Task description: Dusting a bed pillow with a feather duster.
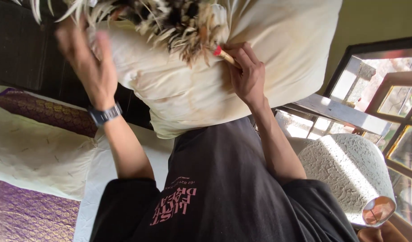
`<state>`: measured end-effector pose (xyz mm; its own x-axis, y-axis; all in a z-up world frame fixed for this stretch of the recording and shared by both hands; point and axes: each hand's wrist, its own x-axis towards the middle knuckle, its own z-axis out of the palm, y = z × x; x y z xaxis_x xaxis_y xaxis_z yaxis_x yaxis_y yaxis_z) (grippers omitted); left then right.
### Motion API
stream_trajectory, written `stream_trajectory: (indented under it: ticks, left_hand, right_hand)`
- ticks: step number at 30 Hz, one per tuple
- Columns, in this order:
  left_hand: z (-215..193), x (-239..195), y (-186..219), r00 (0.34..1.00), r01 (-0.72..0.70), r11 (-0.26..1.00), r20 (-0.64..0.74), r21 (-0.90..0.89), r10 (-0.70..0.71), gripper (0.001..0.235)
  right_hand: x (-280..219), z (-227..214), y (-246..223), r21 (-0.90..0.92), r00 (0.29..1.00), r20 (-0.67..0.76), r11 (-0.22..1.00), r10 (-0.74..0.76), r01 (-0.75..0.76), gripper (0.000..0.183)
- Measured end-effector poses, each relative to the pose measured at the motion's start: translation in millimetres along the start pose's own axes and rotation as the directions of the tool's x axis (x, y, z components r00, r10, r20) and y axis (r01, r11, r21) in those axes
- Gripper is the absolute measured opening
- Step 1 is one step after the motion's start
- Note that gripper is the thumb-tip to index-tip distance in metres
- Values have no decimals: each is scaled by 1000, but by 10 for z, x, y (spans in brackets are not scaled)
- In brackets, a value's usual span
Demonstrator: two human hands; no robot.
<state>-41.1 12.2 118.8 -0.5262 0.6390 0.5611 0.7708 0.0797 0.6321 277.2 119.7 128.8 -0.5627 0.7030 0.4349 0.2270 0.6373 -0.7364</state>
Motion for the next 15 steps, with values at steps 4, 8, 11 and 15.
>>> stream_trajectory:
  ticks: [4, 8, 11, 15]
  left_hand:
    - [295, -2, -227, 789, 414, 910, 500, -4, -357, 67]
    - [421, -226, -127, 641, 767, 538, 427, -349, -637, 61]
    - [385, -474, 33, 474, 829, 244, 400, -504, -785, 60]
    - [268, -442, 527, 456, 738, 144, 330, -659, -827, 43]
  right_hand:
    - [13, 2, -50, 87, 993, -64, 992, 95, -90, 10]
    - [-92, -50, -46, 132, 962, -182, 974, 205, -183, 19]
    - [-386, -75, 160, 153, 886, -396, 969, 239, -193, 20]
    - [-1212, -144, 949, 93, 825, -484, 954, 293, -285, 20]
